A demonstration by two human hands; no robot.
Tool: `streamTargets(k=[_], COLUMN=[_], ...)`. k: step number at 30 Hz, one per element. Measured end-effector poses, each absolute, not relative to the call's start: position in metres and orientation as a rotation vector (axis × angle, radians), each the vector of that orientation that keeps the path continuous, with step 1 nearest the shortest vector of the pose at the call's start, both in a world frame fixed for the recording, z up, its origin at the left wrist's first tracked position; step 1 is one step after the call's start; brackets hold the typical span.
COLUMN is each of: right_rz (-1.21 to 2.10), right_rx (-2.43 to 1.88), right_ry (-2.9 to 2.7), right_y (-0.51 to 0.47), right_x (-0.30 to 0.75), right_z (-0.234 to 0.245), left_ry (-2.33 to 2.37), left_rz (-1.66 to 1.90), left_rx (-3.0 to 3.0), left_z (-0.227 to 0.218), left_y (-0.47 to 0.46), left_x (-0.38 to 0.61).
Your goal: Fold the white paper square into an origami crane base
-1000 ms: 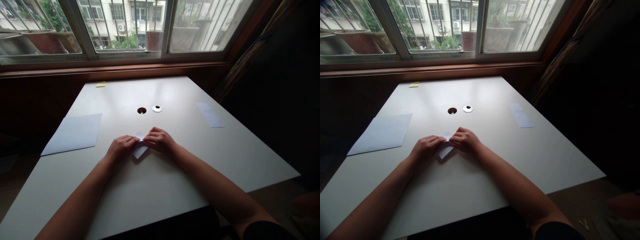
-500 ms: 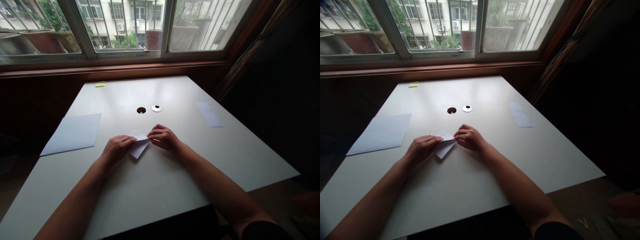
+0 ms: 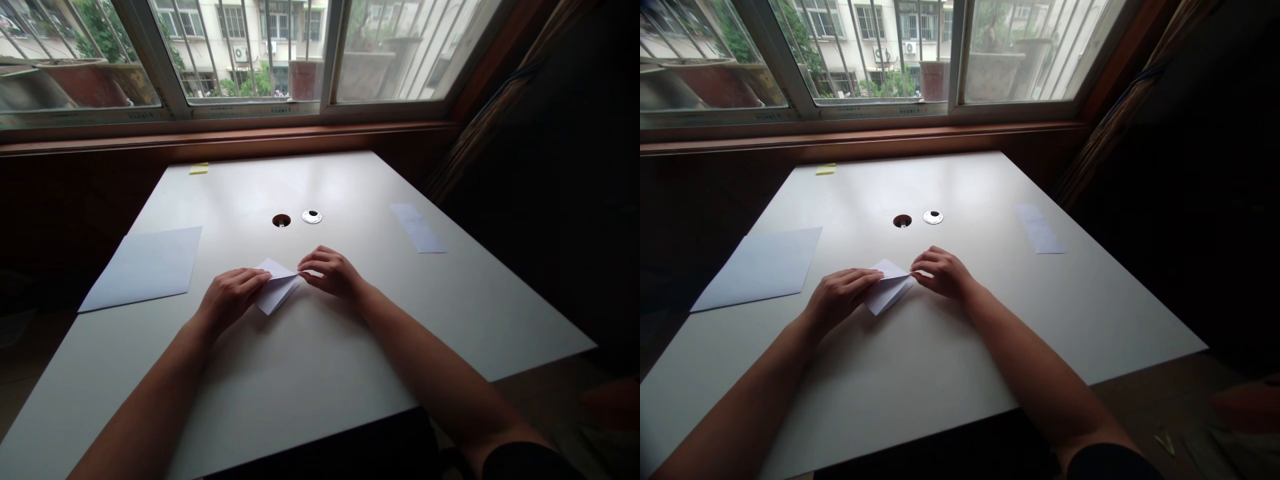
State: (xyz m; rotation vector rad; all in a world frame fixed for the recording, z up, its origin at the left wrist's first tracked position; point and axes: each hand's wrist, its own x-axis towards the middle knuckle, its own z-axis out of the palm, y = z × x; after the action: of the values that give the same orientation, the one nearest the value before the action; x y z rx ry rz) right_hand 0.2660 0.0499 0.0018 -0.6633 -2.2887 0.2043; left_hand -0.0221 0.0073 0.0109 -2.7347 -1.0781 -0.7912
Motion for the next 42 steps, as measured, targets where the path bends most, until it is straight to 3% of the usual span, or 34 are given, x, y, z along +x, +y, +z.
streamTargets(k=[9,17,20,26,42], right_rz=[0.464,1.224,1.364,1.374,1.255], right_rx=[-0.764,-0.921,-0.933,-0.905,-1.017], right_ry=[-2.223,-1.85,-1.816,-1.899,-1.992], right_y=[0.046,0.045,0.045,0.045,0.04], right_x=[0.264,0.261,0.261,0.26,0.256], right_z=[0.001,0.0,0.002,0.007,0.012], left_ry=[-1.027,-0.977,-0.936,-0.9,-0.981], left_rz=[-0.897,-0.927,-0.875,-0.722,-0.723], left_rx=[-2.715,-2.717,-2.753,-2.861,-2.719], left_z=[0.017,0.017,0.013,0.004,0.003], left_y=[0.006,0.006,0.008,0.013,0.009], left_x=[-0.021,-0.019,-0.017,-0.014,-0.013])
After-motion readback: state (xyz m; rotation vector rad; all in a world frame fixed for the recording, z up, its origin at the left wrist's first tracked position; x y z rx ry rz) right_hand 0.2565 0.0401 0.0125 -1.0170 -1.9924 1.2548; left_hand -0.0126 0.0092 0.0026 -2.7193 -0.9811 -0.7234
